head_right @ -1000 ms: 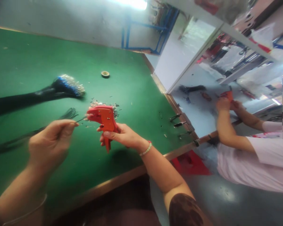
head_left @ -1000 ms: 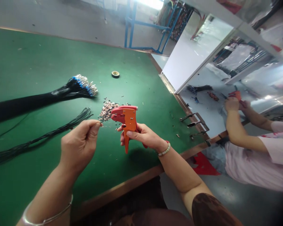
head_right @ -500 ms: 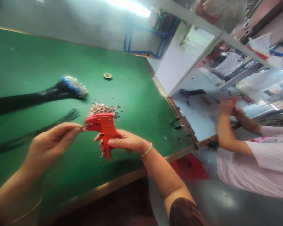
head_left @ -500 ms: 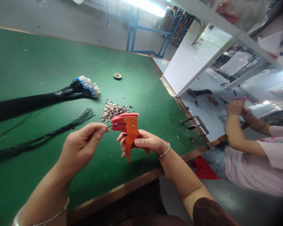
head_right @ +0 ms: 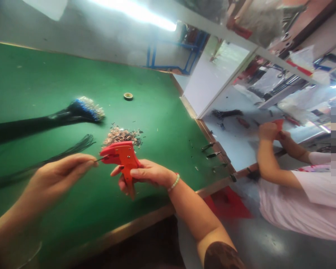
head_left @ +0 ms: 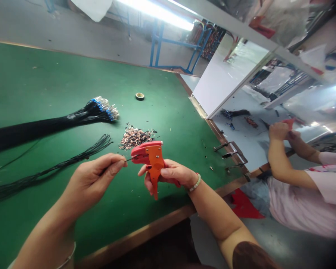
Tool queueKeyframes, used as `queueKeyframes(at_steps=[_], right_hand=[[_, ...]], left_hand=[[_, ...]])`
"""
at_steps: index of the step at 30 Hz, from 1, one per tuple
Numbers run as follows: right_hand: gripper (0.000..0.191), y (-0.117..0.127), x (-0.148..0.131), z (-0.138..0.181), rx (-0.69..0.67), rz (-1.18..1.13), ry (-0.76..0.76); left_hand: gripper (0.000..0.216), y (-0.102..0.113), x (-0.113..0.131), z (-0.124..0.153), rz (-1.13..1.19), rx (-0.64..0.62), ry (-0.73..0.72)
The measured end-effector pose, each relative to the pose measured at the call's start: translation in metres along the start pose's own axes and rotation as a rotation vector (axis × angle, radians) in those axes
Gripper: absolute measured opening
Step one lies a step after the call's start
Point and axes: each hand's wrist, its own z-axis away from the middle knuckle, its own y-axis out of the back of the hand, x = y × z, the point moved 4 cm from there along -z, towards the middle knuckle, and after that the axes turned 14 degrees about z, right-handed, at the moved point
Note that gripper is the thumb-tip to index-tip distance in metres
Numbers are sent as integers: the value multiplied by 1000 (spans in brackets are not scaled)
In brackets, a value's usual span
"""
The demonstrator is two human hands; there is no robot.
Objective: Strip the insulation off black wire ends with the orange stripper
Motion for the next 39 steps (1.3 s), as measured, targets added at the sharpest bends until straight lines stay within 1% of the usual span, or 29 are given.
queueKeyframes(at_steps=[3,8,13,21,25,31,35,37,39], right_hand=[[57,-1,2,0,22,-23,18],[49,-2,5,-3,-18,-17,75],[49,-1,6,-4,-4,31,60],[55,-1,6,-3,83,117,11],[57,-2,5,-4,104,134,10],[52,-5,6,-5,151,150,4],[54,-5,7,-8,204,152,-5],[53,-4,8,-10,257,139,-12],[53,-1,9,-11,325,123,-20]], left_hand=[[17,0,0,0,10,-17,24],[24,0,-3,1,-8,-51,71],[22,2,-1,1,-17,-74,5],[17,3,9,-2,-40,-69,-129],[16,4,10,-2,-51,-58,-151],[16,3,10,0,-72,-41,-179],[12,5,7,3,-116,-2,-191],[14,6,5,5,-172,59,-198],[22,8,2,6,-271,159,-222]])
